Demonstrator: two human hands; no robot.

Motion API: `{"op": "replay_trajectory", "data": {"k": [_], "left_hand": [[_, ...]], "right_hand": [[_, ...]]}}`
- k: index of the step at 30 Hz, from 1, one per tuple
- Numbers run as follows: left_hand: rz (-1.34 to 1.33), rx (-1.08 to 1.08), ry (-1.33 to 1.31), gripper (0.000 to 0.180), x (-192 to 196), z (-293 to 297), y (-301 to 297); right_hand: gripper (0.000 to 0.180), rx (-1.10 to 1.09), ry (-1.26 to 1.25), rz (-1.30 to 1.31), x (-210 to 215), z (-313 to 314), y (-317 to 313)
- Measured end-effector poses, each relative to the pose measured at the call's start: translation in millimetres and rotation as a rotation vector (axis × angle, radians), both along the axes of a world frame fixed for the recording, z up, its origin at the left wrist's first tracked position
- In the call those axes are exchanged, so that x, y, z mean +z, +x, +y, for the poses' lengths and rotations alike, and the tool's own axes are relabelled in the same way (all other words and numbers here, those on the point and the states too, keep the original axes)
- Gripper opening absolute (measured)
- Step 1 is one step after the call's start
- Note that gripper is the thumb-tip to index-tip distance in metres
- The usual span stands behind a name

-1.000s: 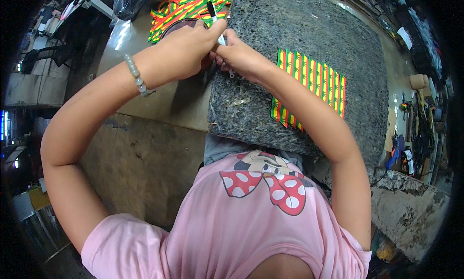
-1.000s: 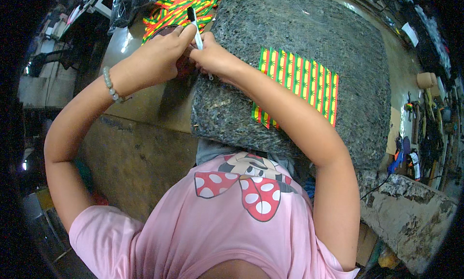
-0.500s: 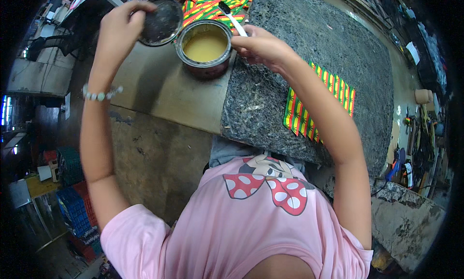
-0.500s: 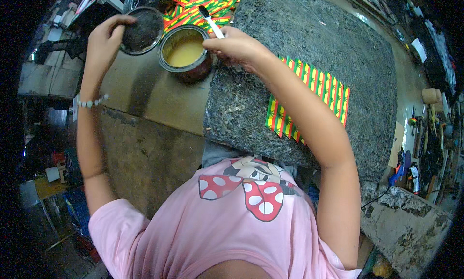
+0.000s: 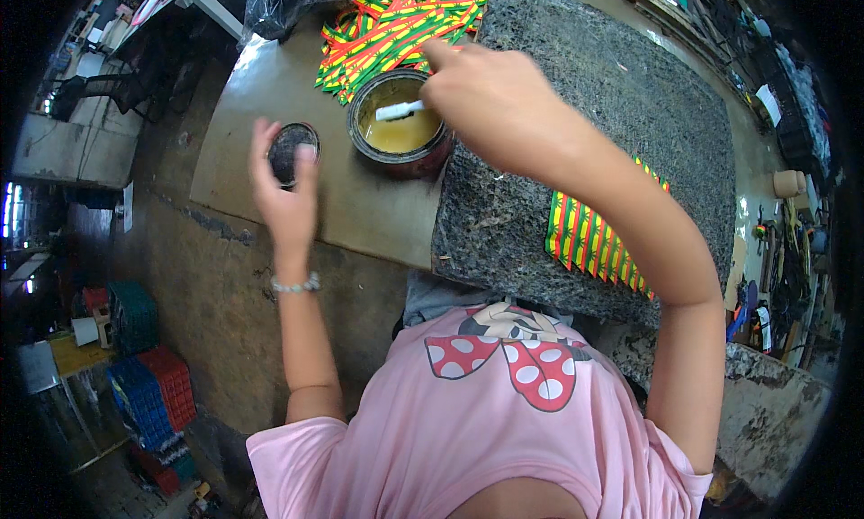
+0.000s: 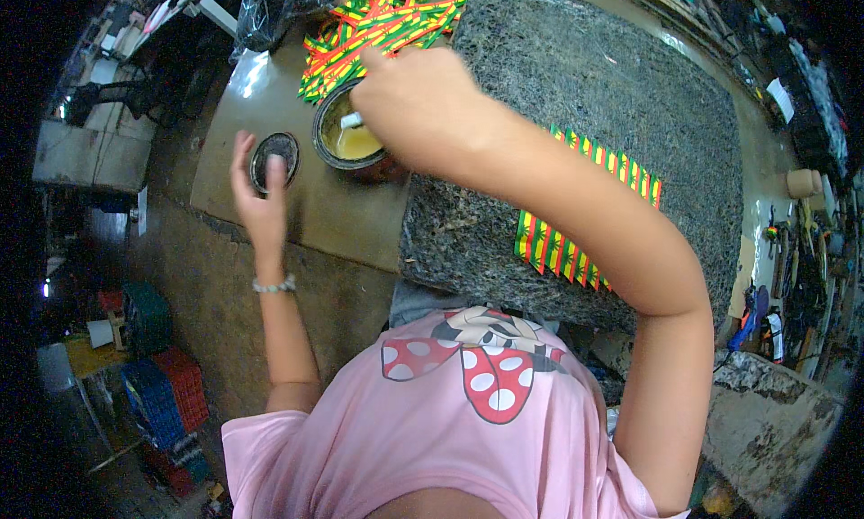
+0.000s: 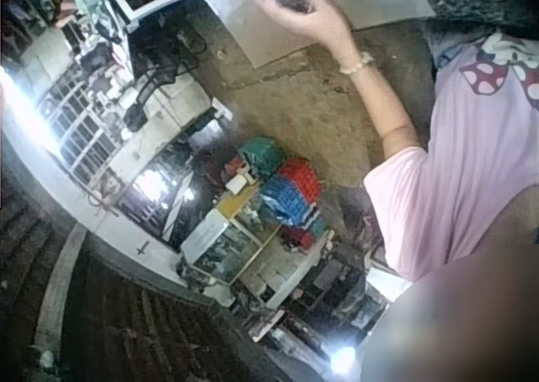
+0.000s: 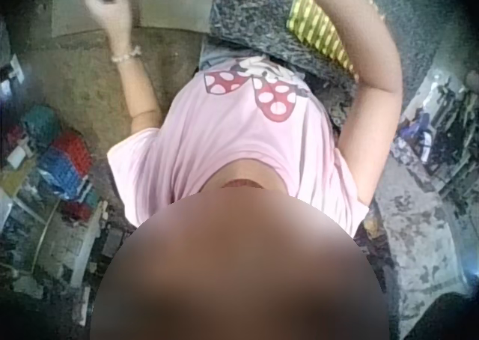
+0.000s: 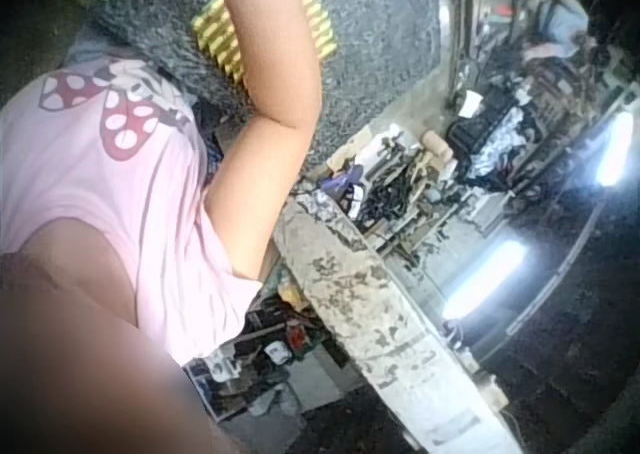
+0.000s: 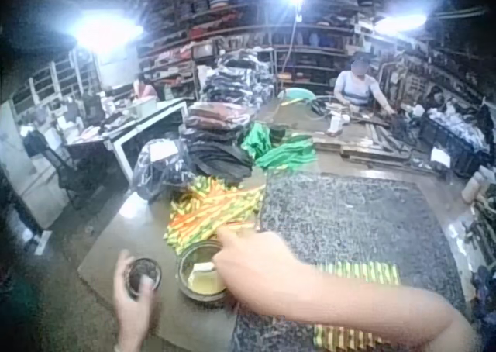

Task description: The person arranges colorful striped paper strips on a stone slab, then uses a brush to apply a yellow liquid from a tin can onto the strips. The person repeatedly picks up strips, aligns them, and applies the liquid, building a layered pattern.

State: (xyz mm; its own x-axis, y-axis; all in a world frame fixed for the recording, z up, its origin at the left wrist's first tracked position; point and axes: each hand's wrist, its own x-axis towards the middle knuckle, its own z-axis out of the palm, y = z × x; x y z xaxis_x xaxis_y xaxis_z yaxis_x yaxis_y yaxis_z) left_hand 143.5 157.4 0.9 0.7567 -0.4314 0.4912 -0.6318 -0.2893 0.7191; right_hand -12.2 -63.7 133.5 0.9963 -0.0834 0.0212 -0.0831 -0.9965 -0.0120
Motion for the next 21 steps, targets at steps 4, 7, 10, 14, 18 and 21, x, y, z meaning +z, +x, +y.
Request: {"op": "replay_trajectory", "data": {"k": [4, 7, 10, 14, 18, 21], "left_hand": [[-0.006, -0.258, -0.033, 0.106, 6.7, -43.5, -49.9], [-0.277, -0.256, -0.138, 0.099, 10.2, -55.7, -62.3], [-0.514, -0.762, -0.198, 0.069, 21.1, -58.9, -88.3], [-0.305, -1.528, -0.013, 0.044, 19.6, -109.5, -159.8], [-0.494, -1.711, 0.049, 0.063, 3.9, -160.8, -189.6], [-0.499, -1.861, 0.058, 0.073, -5.4, -175.3, -199.0]], "right_hand": [[0.018, 0.143, -0.076, 0.020, -11.2, 23.2, 24.3], [0.015, 0.129, 0.017, 0.067, -5.4, 2.1, 22.9], [0.022, 0.052, 0.362, -0.043, 8.2, -40.0, 15.4], [0.026, -0.153, 1.106, 0.086, 3.0, -62.7, -17.2], [0.030, -0.262, 1.478, 0.299, -26.5, -40.7, -45.8], [0.035, -0.169, 1.831, 0.229, -29.5, -41.6, -73.6]]}}
